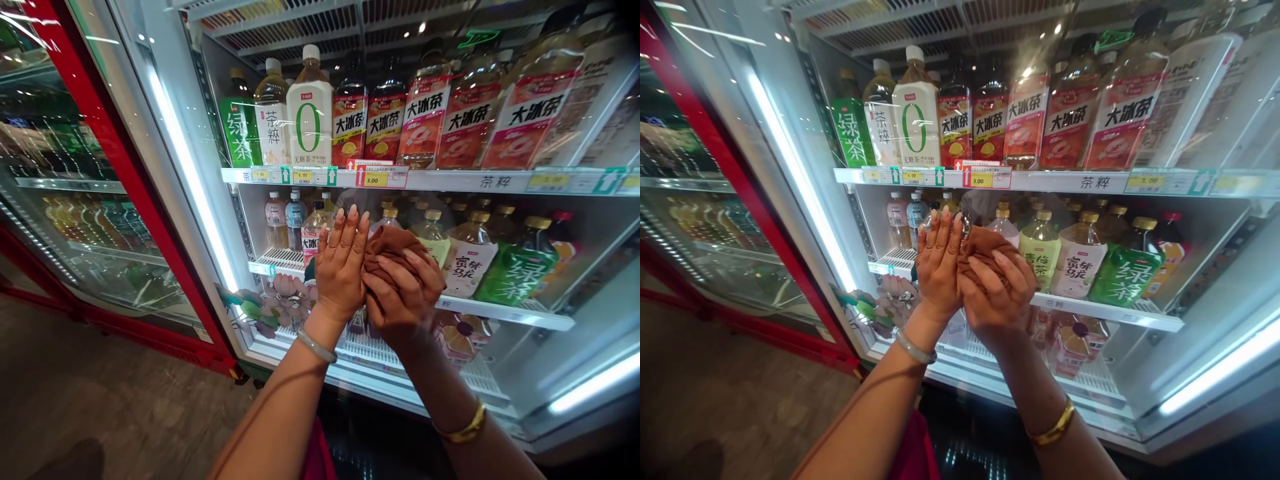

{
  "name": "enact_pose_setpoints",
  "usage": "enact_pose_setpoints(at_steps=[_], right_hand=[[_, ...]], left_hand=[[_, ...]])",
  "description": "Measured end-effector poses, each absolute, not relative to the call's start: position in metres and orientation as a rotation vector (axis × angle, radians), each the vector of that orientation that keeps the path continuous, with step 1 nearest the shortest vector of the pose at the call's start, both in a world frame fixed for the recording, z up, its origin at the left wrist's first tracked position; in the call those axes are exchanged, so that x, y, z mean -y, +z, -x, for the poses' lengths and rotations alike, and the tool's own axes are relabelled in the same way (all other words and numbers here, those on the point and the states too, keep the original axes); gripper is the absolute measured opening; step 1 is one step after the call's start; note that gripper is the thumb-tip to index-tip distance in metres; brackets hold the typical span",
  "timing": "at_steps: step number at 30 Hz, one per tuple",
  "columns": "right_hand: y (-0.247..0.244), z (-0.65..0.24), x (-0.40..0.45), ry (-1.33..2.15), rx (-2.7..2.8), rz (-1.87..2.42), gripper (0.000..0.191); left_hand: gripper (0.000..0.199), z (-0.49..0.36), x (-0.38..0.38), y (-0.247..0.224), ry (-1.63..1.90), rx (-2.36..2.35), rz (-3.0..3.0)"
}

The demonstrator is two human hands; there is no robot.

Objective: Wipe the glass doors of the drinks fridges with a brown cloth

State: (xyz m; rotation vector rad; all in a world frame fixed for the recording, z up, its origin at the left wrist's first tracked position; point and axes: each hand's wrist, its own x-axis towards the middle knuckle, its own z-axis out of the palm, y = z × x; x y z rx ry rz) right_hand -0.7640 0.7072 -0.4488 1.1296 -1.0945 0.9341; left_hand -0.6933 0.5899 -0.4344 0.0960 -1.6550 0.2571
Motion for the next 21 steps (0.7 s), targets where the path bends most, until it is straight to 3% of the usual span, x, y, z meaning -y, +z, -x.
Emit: enact_pose_setpoints(at_steps=[8, 16, 21], right_hand=[[-0.413, 0.814, -0.753, 1.027, 1.086, -0.928, 0.028], [-0.449, 0.769, -0.707, 0.947, 1.086, -1.09, 0.022], [-0.426, 0.79, -0.736, 0.932, 1.091, -1.124, 0.026]], left_hand=[[0.065, 0.692, -0.59, -0.435, 0.258, 1.676, -0.106], [0.063, 0.692, -0.591, -0.434, 0.268, 1.667, -0.115], [0.062, 0.692, -0.591, -0.434, 0.287, 1.663, -0.126]])
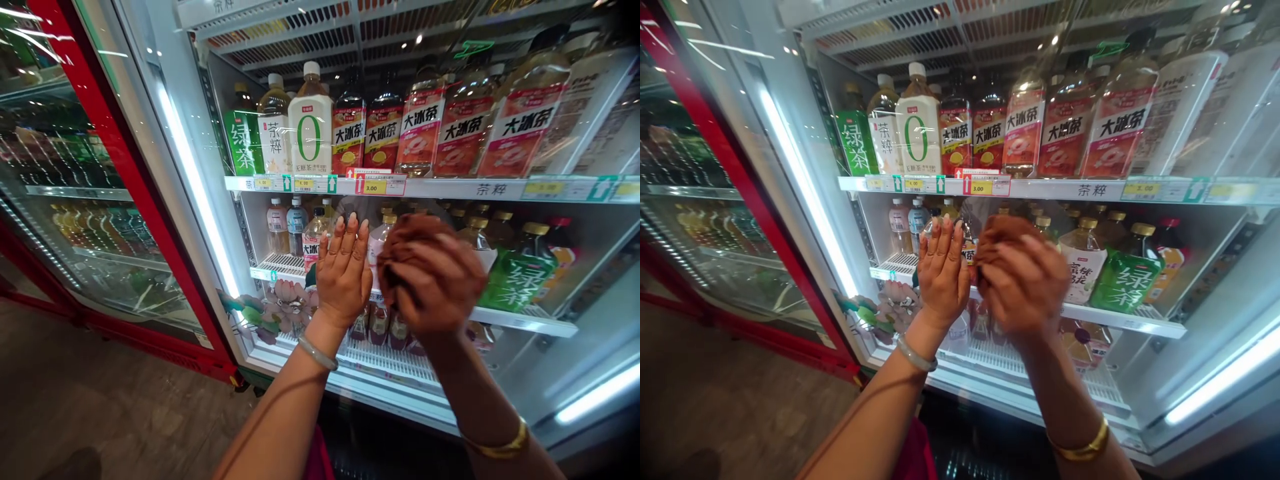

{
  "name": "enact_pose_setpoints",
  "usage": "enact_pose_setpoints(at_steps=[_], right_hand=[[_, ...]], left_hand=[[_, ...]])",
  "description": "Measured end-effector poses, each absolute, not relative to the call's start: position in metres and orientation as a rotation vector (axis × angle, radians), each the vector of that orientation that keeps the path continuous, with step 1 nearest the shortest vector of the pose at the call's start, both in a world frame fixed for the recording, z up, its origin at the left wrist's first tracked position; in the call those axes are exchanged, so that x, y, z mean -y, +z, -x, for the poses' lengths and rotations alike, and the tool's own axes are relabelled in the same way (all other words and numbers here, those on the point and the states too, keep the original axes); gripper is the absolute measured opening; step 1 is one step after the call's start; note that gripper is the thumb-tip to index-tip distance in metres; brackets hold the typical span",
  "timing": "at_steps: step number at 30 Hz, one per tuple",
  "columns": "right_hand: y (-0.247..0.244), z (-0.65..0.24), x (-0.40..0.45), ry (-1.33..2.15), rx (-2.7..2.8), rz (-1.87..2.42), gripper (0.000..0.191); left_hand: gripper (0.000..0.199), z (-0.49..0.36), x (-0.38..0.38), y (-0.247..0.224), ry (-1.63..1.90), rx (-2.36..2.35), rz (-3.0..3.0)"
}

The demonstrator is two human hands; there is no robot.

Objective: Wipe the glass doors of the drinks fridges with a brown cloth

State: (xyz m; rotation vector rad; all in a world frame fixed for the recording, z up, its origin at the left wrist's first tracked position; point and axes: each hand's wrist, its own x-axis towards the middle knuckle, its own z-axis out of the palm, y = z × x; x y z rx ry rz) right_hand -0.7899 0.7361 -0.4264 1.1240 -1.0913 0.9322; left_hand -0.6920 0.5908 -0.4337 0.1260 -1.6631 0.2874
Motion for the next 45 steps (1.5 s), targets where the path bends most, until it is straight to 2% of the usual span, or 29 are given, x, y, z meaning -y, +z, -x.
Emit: enact_pose_setpoints(at_steps=[4, 7, 12, 16, 21, 24, 29, 33, 39, 45], right_hand=[[-0.408, 0.824, -0.767, 1.083, 1.14, -0.851, 0.04], [-0.415, 0.82, -0.759, 1.03, 1.096, -0.823, 0.037], [-0.441, 0.77, -0.714, 1.052, 1.143, -1.024, 0.026], [-0.431, 0.767, -0.717, 0.983, 1.118, -1.18, 0.028], [-0.397, 0.802, -0.754, 1.064, 1.184, -0.934, 0.053], [-0.395, 0.8, -0.75, 1.016, 1.202, -0.907, 0.065], [-0.417, 0.755, -0.713, 1.03, 1.282, -1.131, 0.043], [-0.418, 0.754, -0.719, 0.993, 1.201, -1.207, 0.032], [-0.401, 0.801, -0.759, 1.071, 1.181, -0.929, 0.037], [-0.441, 0.774, -0.72, 1.008, 1.142, -1.069, 0.029]], left_hand=[[0.064, 0.693, -0.59, -0.434, 0.287, 1.662, -0.115], [0.064, 0.693, -0.59, -0.435, 0.274, 1.674, -0.128], [0.064, 0.692, -0.59, -0.435, 0.244, 1.685, -0.104], [0.062, 0.692, -0.59, -0.435, 0.253, 1.673, -0.11], [0.066, 0.692, -0.592, -0.434, 0.269, 1.668, -0.106], [0.065, 0.692, -0.592, -0.433, 0.272, 1.659, -0.107], [0.061, 0.693, -0.591, -0.434, 0.279, 1.636, -0.123], [0.061, 0.694, -0.59, -0.435, 0.269, 1.647, -0.127], [0.063, 0.692, -0.592, -0.434, 0.275, 1.652, -0.102], [0.062, 0.692, -0.591, -0.434, 0.272, 1.66, -0.121]])
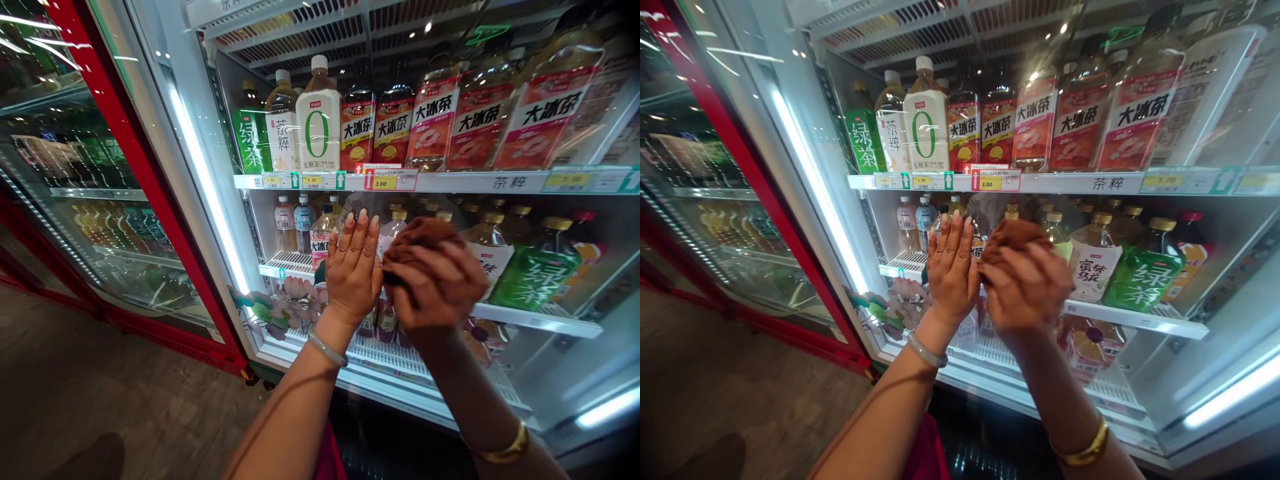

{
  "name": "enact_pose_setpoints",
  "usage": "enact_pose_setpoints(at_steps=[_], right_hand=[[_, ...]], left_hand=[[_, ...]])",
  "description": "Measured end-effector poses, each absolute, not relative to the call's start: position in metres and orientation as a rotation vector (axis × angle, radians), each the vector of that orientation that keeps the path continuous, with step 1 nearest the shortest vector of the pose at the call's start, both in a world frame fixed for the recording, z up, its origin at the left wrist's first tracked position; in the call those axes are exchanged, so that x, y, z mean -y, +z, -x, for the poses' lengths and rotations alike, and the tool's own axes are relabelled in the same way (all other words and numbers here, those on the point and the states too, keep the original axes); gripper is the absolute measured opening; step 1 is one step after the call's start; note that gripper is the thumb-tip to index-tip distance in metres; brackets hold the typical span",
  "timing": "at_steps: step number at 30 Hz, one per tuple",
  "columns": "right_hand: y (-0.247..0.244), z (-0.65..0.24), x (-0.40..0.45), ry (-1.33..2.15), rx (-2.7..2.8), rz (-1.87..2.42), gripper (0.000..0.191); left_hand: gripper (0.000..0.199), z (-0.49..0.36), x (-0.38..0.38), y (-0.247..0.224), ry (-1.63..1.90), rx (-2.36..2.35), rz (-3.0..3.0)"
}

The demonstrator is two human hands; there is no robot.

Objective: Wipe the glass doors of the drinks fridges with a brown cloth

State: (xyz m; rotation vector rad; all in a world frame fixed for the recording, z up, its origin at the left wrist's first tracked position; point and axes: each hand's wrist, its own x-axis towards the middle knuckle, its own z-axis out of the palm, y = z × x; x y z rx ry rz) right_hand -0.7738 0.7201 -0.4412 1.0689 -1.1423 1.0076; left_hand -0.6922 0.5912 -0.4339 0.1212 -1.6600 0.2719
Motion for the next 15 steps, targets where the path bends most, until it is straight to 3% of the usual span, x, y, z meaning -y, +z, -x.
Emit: enact_pose_setpoints(at_steps=[7, 11, 15], right_hand=[[-0.443, 0.774, -0.723, 0.926, 1.096, -1.188, 0.028], [-0.419, 0.801, -0.753, 1.003, 1.168, -0.988, 0.029], [-0.426, 0.8, -0.749, 0.979, 1.118, -0.956, 0.03]], left_hand=[[0.061, 0.693, -0.588, -0.435, 0.254, 1.664, -0.099], [0.062, 0.693, -0.589, -0.435, 0.25, 1.662, -0.083], [0.063, 0.693, -0.59, -0.436, 0.241, 1.671, -0.097]])
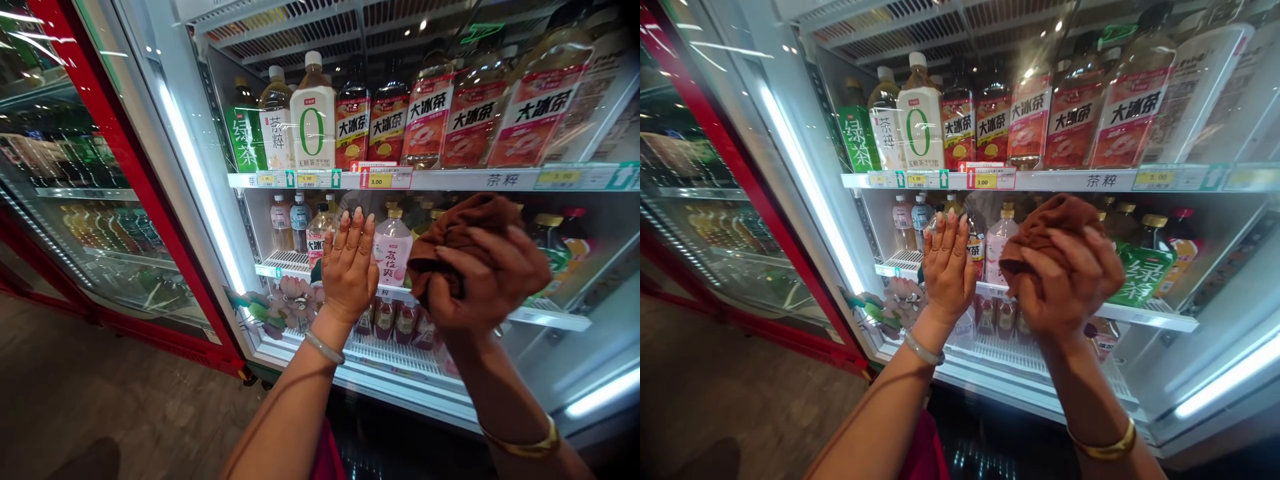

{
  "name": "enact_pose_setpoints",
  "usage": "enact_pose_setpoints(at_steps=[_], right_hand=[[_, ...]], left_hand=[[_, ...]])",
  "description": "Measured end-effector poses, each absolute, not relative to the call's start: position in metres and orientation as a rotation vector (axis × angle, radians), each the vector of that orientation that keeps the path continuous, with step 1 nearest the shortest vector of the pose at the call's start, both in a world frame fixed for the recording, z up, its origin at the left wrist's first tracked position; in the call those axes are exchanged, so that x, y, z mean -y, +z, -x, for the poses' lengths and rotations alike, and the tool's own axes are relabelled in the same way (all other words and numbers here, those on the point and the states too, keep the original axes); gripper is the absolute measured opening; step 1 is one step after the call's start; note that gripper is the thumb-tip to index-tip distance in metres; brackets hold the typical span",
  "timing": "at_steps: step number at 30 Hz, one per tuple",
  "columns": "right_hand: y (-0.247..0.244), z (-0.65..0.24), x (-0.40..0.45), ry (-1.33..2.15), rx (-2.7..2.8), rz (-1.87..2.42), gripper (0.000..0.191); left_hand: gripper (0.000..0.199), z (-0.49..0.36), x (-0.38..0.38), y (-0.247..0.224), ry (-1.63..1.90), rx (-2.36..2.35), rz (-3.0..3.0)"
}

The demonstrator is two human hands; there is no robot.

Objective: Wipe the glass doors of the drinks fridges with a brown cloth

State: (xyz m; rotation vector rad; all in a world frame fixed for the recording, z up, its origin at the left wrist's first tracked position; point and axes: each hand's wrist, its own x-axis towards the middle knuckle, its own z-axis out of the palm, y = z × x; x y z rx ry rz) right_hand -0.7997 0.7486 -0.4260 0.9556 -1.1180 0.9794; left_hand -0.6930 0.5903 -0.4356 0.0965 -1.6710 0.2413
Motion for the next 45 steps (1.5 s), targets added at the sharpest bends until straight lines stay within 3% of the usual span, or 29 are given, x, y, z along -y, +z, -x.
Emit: enact_pose_setpoints(at_steps=[7, 11, 16, 26, 32, 38, 45], right_hand=[[-0.467, 0.761, -0.715, 0.87, 1.163, -1.204, 0.028], [-0.446, 0.793, -0.744, 0.853, 1.118, -1.204, 0.029], [-0.421, 0.834, -0.778, 0.916, 1.104, -0.908, 0.039], [-0.441, 0.814, -0.767, 0.83, 1.105, -1.167, 0.023], [-0.411, 0.86, -0.832, 0.977, 1.212, -0.827, 0.047], [-0.435, 0.828, -0.803, 0.934, 1.224, -0.916, 0.019], [-0.435, 0.845, -0.82, 0.761, 1.168, -1.127, 0.021]], left_hand=[[0.062, 0.694, -0.587, -0.433, 0.274, 1.598, -0.088], [0.062, 0.692, -0.595, -0.432, 0.238, 1.686, -0.141], [0.065, 0.705, -0.62, -0.443, 0.207, 1.731, -0.159], [0.07, 0.722, -0.645, -0.444, 0.203, 1.755, -0.093], [0.072, 0.737, -0.671, -0.444, 0.169, 1.778, -0.007], [0.068, 0.751, -0.672, -0.446, 0.191, 1.731, -0.031], [0.068, 0.752, -0.669, -0.447, 0.165, 1.74, -0.005]])
